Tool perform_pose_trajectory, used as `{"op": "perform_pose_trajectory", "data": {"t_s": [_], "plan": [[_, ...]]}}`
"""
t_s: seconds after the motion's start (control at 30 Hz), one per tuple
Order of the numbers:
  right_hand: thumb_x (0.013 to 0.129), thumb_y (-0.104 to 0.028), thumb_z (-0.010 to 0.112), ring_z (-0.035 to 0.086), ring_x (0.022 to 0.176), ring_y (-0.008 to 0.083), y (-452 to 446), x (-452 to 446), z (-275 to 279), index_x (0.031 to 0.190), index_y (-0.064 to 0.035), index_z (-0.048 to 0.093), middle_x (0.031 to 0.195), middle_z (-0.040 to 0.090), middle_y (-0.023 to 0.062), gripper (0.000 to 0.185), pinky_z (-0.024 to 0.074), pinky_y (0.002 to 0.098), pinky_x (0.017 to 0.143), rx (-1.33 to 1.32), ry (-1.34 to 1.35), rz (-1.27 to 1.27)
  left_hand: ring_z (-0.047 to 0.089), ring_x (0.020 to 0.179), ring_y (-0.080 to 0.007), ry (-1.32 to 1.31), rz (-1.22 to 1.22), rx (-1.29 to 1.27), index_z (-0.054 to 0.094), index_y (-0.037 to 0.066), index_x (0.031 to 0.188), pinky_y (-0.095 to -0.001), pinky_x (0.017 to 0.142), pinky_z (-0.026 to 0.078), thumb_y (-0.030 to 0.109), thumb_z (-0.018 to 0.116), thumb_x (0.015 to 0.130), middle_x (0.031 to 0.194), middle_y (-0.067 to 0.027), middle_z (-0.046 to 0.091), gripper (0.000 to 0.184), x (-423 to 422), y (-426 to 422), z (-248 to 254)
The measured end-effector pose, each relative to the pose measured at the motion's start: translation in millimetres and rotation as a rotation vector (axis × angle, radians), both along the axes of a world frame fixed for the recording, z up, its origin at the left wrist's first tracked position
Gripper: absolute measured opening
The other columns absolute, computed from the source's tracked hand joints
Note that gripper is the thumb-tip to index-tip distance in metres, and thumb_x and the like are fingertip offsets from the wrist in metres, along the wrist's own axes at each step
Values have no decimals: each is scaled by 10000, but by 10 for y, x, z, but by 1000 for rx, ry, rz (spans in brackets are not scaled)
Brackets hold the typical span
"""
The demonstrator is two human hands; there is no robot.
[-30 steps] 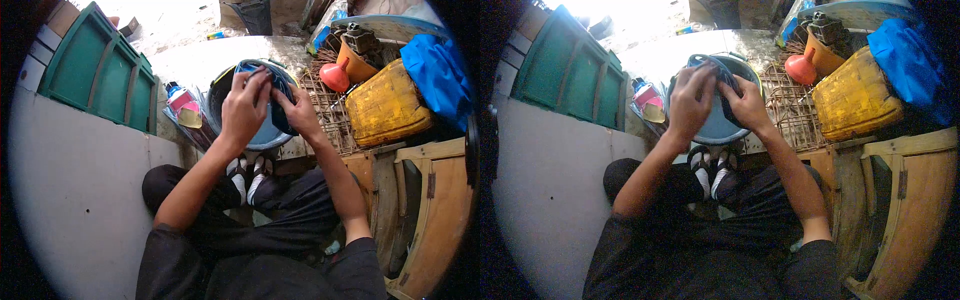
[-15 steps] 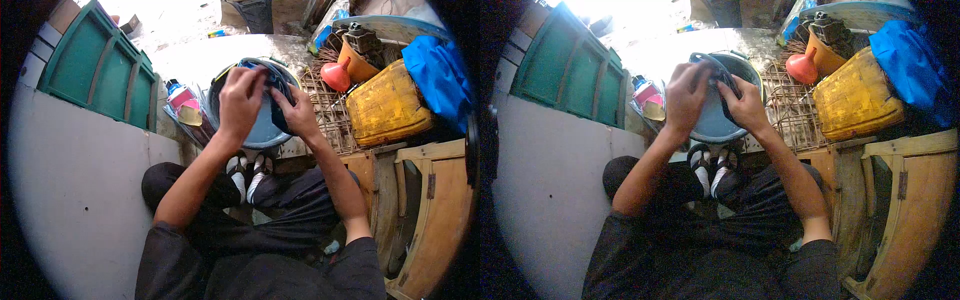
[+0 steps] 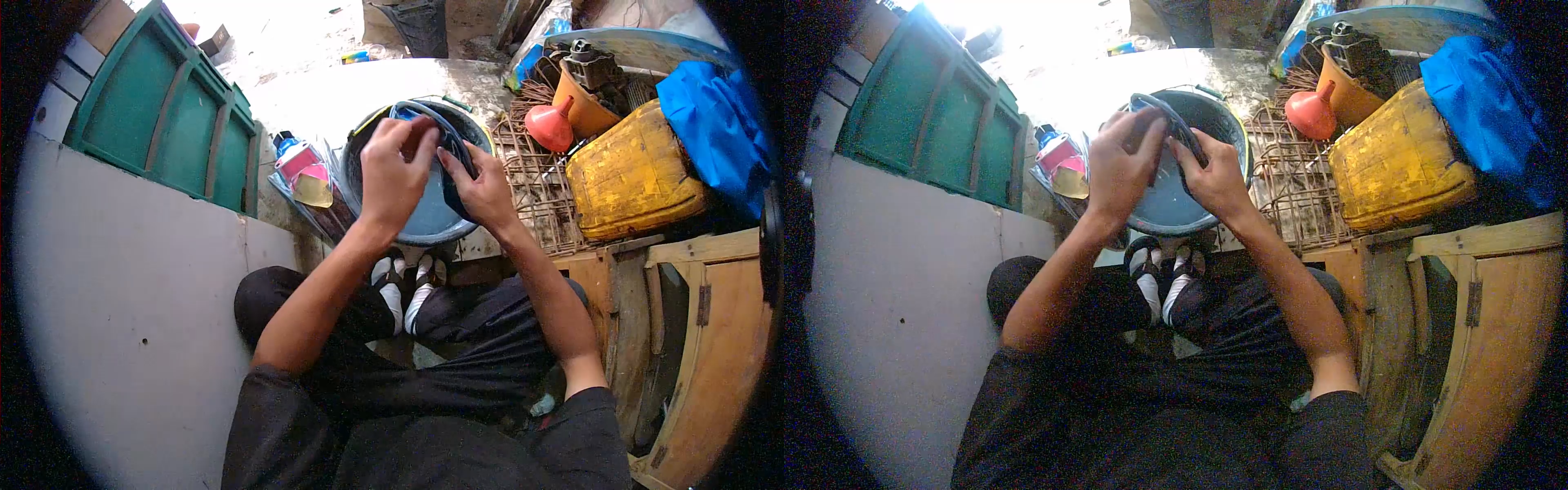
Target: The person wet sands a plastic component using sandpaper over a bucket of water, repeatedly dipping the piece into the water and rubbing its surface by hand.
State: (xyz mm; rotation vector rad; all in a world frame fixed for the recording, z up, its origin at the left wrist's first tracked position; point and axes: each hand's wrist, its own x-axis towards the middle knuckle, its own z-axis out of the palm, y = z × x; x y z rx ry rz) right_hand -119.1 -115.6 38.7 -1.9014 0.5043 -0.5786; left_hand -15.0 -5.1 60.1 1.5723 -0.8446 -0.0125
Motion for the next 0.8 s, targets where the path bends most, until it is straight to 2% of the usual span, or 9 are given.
{"op": "perform_pose_trajectory", "data": {"t_s": [0.13,0.23,0.27,0.33,0.4,0.5,0.67,0.73,0.8], "plan": [[966,-170,611,651,715,157,54,23,-11,1082,31,670,793,688,190,239,492,352,659,-66,-132,27,642,693,-160,119,43,53,727,-19,1005,-302,646,501,128,706,889,843,-110,654,189,75,-23,-90],[956,-138,602,680,718,226,64,-5,61,1052,26,672,805,679,214,202,504,368,678,-83,13,15,655,706,-196,294,-53,114,718,-27,994,-321,654,505,130,703,891,853,-128,657,189,59,18,-47],[956,-138,602,680,718,226,71,8,73,1052,26,672,805,679,214,202,504,368,678,-89,1,19,655,706,-196,283,-48,108,718,-27,994,-321,654,505,130,703,891,853,-128,657,189,110,-4,-95],[957,-141,603,677,712,225,74,14,57,1040,31,670,805,677,221,202,503,376,669,-141,-31,23,580,536,-92,-81,77,-7,689,-38,1115,-258,466,444,146,640,959,757,-68,672,247,186,-72,-256],[959,-139,601,681,704,253,56,2,61,1031,39,669,805,681,219,204,500,376,657,-175,-38,14,633,684,-102,95,-20,80,698,-49,1091,-270,586,496,167,649,955,832,-102,679,260,9,26,1],[958,-130,593,686,715,311,63,-12,130,1027,29,662,810,668,234,186,502,375,654,-125,-16,26,613,620,-93,54,-21,53,687,-49,1105,-272,546,474,169,660,950,780,-85,666,269,96,-11,-143],[940,-107,597,685,753,334,18,-3,23,1004,31,651,833,657,241,161,500,388,664,-171,-89,22,663,769,-175,236,-46,92,721,-17,1027,-296,696,507,142,704,903,870,-119,666,202,14,33,20],[938,-99,590,680,752,348,17,-14,61,992,28,649,825,653,236,150,498,390,666,-159,-67,21,630,641,-108,217,-94,18,686,-48,1084,-281,581,499,179,670,947,801,-86,665,266,98,-37,-142],[937,-99,590,678,759,359,34,-5,53,988,26,650,825,654,233,148,498,391,666,-183,-87,26,653,776,-157,173,93,15,712,-29,1035,-293,708,506,137,698,914,884,-100,660,205,195,-59,-119]]}}
